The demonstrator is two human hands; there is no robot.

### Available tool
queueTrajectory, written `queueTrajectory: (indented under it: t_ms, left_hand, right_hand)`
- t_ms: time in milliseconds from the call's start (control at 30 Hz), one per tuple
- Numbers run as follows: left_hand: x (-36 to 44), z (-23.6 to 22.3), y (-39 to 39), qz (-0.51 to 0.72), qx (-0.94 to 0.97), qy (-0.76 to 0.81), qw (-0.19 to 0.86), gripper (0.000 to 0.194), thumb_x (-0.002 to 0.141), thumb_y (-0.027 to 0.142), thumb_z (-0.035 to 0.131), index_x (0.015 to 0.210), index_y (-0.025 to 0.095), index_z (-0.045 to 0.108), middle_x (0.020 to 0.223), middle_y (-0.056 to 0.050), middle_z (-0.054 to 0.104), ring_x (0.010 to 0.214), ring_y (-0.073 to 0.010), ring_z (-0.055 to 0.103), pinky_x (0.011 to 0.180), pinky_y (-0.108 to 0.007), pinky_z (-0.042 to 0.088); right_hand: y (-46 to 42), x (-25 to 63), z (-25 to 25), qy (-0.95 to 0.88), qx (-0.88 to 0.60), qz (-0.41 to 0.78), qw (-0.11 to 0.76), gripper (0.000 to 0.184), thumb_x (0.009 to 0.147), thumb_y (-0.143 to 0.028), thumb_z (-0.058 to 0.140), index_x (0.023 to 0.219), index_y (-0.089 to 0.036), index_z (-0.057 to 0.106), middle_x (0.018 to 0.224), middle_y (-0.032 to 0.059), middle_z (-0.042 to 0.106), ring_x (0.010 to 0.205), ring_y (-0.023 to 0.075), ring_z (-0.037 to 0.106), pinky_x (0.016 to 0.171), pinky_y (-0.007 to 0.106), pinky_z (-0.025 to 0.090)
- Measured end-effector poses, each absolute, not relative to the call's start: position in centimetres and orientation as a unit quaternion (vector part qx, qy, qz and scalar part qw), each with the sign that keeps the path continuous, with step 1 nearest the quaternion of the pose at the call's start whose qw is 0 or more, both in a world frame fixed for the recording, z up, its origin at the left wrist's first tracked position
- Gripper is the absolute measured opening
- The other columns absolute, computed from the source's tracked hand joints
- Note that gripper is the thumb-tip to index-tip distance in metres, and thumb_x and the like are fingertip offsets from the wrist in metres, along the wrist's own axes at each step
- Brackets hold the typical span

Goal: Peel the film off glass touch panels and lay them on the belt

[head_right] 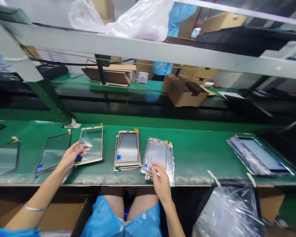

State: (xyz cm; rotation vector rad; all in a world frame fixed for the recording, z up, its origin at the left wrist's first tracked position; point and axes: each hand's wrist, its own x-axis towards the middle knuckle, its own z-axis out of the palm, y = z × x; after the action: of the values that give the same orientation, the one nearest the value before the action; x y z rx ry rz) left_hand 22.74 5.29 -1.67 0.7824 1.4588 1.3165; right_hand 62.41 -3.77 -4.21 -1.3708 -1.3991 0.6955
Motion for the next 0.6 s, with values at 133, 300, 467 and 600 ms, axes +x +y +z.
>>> queueTrajectory:
  t_ms: [133, 300, 467, 600]
  left_hand:
    - [26.6, -1.0, 5.4, 0.541, 0.364, 0.563, 0.509, 0.050, 0.075, 0.014, 0.064, 0.122, 0.017, 0.047, 0.102, -0.006, 0.066, 0.064, -0.0098, 0.065, 0.054, -0.018, 0.052]
    - [34.6, -1.9, 6.7, 0.491, 0.453, 0.507, 0.545, 0.065, 0.080, 0.019, 0.057, 0.139, 0.019, 0.031, 0.128, -0.016, 0.055, 0.085, -0.0208, 0.070, 0.068, -0.032, 0.058]
    - [38.5, -3.1, 7.3, 0.481, 0.538, 0.505, 0.473, 0.056, 0.081, 0.019, 0.053, 0.135, 0.019, 0.041, 0.155, -0.015, 0.014, 0.132, -0.0340, 0.038, 0.097, -0.050, 0.046]
    - [39.9, -2.9, 6.2, 0.424, 0.689, 0.517, 0.279, 0.043, 0.081, 0.012, 0.050, 0.124, 0.017, 0.054, 0.155, -0.013, 0.016, 0.144, -0.0292, 0.002, 0.114, -0.056, 0.009]
  right_hand:
    - [-4.3, 63.1, -4.5, -0.565, -0.586, 0.268, 0.515, 0.024, 0.089, -0.037, 0.052, 0.086, -0.019, 0.068, 0.102, 0.0109, 0.064, 0.100, 0.0239, 0.058, 0.092, 0.040, 0.042]
    - [-3.8, 63.8, -5.1, -0.572, -0.623, 0.208, 0.491, 0.028, 0.091, -0.038, 0.043, 0.089, -0.019, 0.064, 0.106, 0.0114, 0.063, 0.103, 0.0225, 0.057, 0.091, 0.039, 0.043]
    - [-2.8, 68.1, -6.8, -0.536, -0.714, 0.118, 0.435, 0.034, 0.083, -0.042, 0.046, 0.094, -0.015, 0.063, 0.100, 0.0150, 0.060, 0.098, 0.0282, 0.054, 0.091, 0.046, 0.039]
    - [-1.2, 70.5, -7.6, -0.505, -0.762, 0.101, 0.392, 0.037, 0.080, -0.041, 0.046, 0.098, -0.013, 0.063, 0.084, 0.0111, 0.057, 0.082, 0.0276, 0.054, 0.079, 0.044, 0.042]
